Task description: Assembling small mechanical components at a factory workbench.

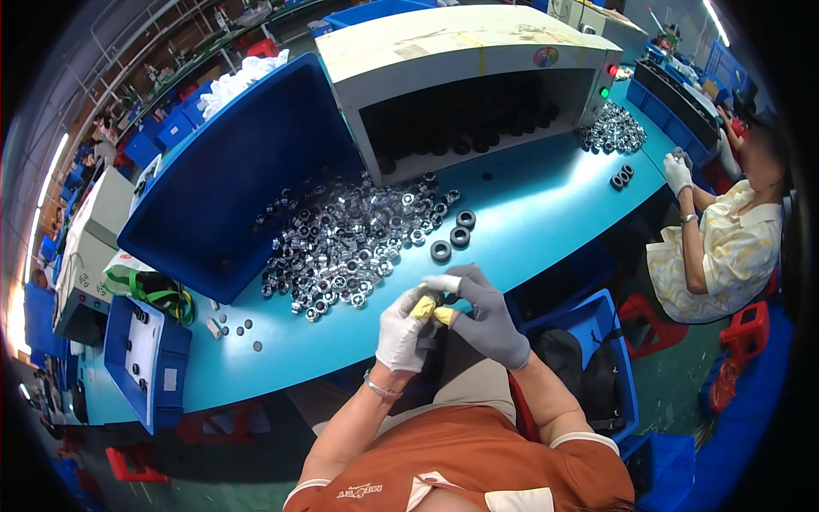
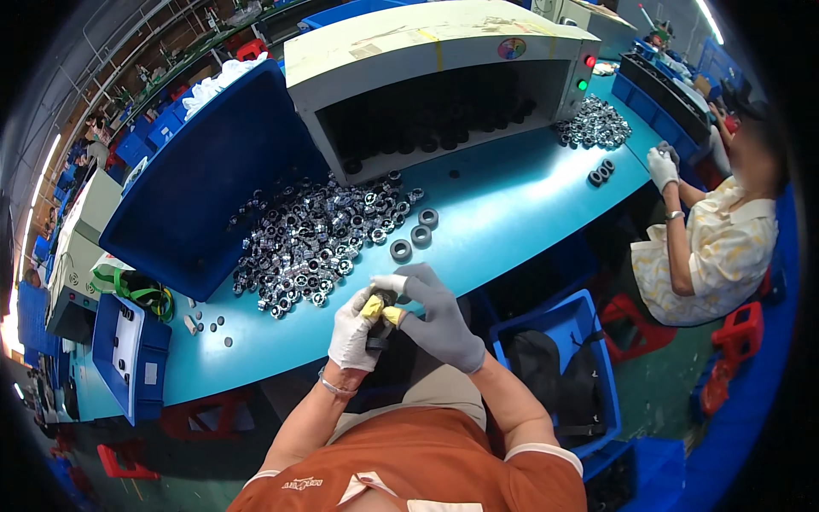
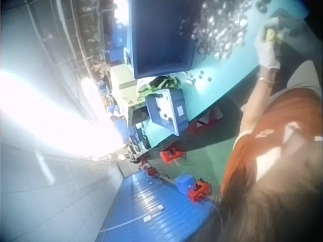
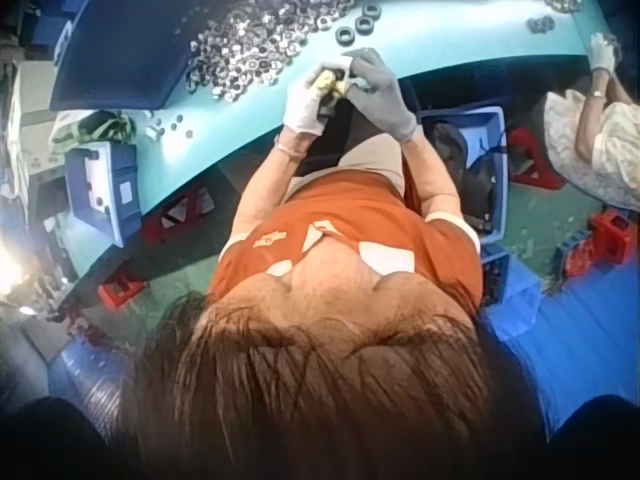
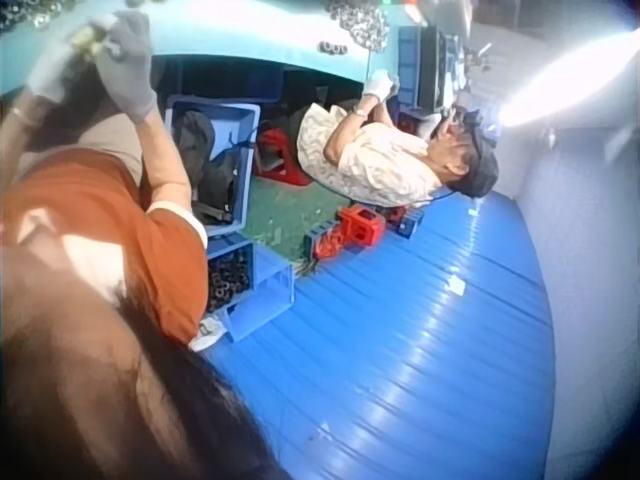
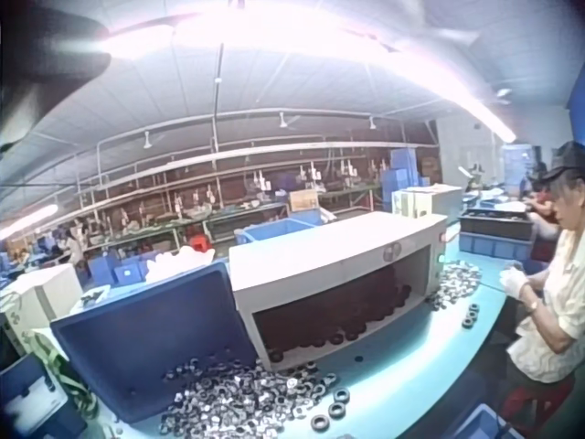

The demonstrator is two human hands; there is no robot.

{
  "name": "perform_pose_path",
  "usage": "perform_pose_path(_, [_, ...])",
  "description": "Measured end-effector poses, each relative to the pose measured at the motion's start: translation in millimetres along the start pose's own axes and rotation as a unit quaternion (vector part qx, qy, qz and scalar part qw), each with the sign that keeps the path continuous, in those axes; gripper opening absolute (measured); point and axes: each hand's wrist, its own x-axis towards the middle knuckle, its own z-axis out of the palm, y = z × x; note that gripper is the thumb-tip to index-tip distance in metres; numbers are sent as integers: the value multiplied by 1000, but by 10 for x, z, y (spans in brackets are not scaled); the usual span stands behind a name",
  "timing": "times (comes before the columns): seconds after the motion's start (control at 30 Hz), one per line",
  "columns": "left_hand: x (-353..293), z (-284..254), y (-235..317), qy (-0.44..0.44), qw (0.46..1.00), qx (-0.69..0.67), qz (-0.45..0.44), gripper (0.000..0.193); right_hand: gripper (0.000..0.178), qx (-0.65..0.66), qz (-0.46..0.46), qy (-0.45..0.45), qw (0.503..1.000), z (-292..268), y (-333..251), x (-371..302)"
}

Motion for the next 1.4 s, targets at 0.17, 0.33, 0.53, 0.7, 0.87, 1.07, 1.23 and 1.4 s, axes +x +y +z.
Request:
perform_pose_path(0.17, [-40, 63, -16, -31, 999, -33, 27, 40, 42, 187, 129, 47, 973, 108, -3, -56])
perform_pose_path(0.33, [-52, 112, -26, 0, 994, 18, 111, 36, 40, 216, 128, 74, 965, 213, 20, -78])
perform_pose_path(0.53, [-81, 325, 191, 57, 950, 152, 266, 17, 29, 362, 137, 144, 911, 401, 23, -55])
perform_pose_path(0.7, [-28, 305, 174, 130, 886, 257, 363, 17, 23, 383, 145, 213, 887, 594, -67, 37])
perform_pose_path(0.87, [120, 212, 90, 176, 836, 352, 383, 22, 24, 146, 76, 263, 950, 768, 138, 77])
perform_pose_path(1.07, [88, -88, 118, 97, 813, 503, 278, 31, 32, -219, -107, 148, 959, 250, 317, 139])
perform_pose_path(1.23, [169, -147, 300, 49, 790, 558, 250, 40, 31, -225, -82, -22, 971, 83, 398, 107])
perform_pose_path(1.4, [371, -197, 247, -21, 698, 661, 274, 36, 29, -172, -22, -49, 984, 6, 372, 149])
